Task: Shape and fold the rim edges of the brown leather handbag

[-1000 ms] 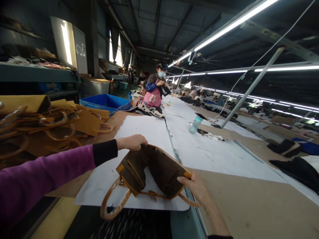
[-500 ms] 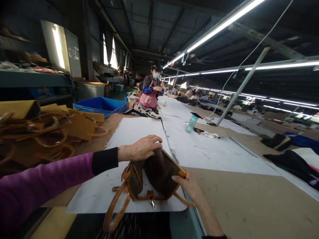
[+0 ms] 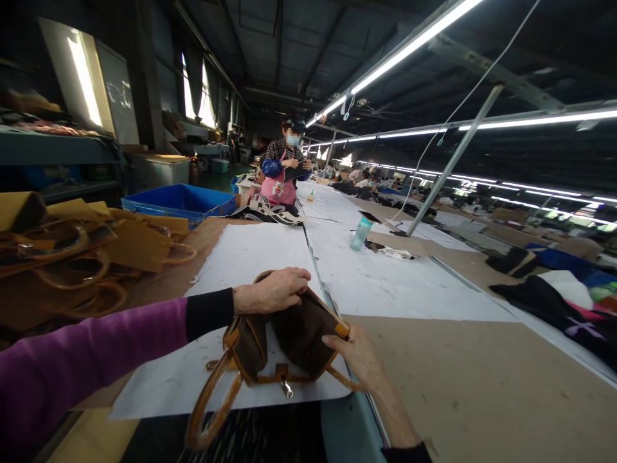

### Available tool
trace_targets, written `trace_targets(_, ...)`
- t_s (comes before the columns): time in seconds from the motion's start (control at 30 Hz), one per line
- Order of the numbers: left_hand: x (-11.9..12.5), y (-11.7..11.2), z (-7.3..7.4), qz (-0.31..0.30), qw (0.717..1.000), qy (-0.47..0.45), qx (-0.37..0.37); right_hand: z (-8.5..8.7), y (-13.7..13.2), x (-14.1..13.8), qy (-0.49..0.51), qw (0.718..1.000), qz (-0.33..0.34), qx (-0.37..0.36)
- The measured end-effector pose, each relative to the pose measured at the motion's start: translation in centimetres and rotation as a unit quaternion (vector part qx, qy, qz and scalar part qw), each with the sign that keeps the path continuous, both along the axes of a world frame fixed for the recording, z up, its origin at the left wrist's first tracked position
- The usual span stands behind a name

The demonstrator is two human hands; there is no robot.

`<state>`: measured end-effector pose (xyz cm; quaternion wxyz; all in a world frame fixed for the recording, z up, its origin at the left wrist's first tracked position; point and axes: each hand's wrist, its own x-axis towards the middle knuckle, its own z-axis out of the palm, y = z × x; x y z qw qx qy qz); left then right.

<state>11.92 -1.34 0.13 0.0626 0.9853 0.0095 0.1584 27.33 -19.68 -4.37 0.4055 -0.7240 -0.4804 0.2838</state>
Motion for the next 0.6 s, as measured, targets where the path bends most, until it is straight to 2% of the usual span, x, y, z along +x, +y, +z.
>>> trace_targets(0.1, 0.2, 0.2, 0.2, 0.005, 1.000, 0.010, -0.021, -0.1, -0.1, -0.3, -0.027, 1.000, -0.016, 0.001)
trace_targets(0.17, 0.4, 0.2, 0.2, 0.004, 1.000, 0.007, -0.029, -0.3, -0.1, -0.7, -0.085, 0.993, -0.080, 0.013)
trace_targets(0.23, 0.6, 0.2, 0.1, 0.010, 1.000, 0.001, -0.029, -0.6, -0.1, -1.4, -0.160, 0.975, -0.148, 0.039)
trace_targets(0.3, 0.9, 0.1, 0.0, 0.021, 0.999, 0.003, -0.025, -0.8, 0.0, -2.1, -0.217, 0.957, -0.183, 0.058)
trace_targets(0.47, 1.0, -0.1, 0.2, 0.108, 0.992, 0.027, -0.060, -0.7, 0.5, -2.9, -0.240, 0.956, -0.167, 0.040)
trace_targets(0.6, 0.7, -0.3, 0.5, 0.131, 0.989, 0.035, -0.062, -0.6, 0.8, -2.2, -0.227, 0.960, -0.151, 0.057)
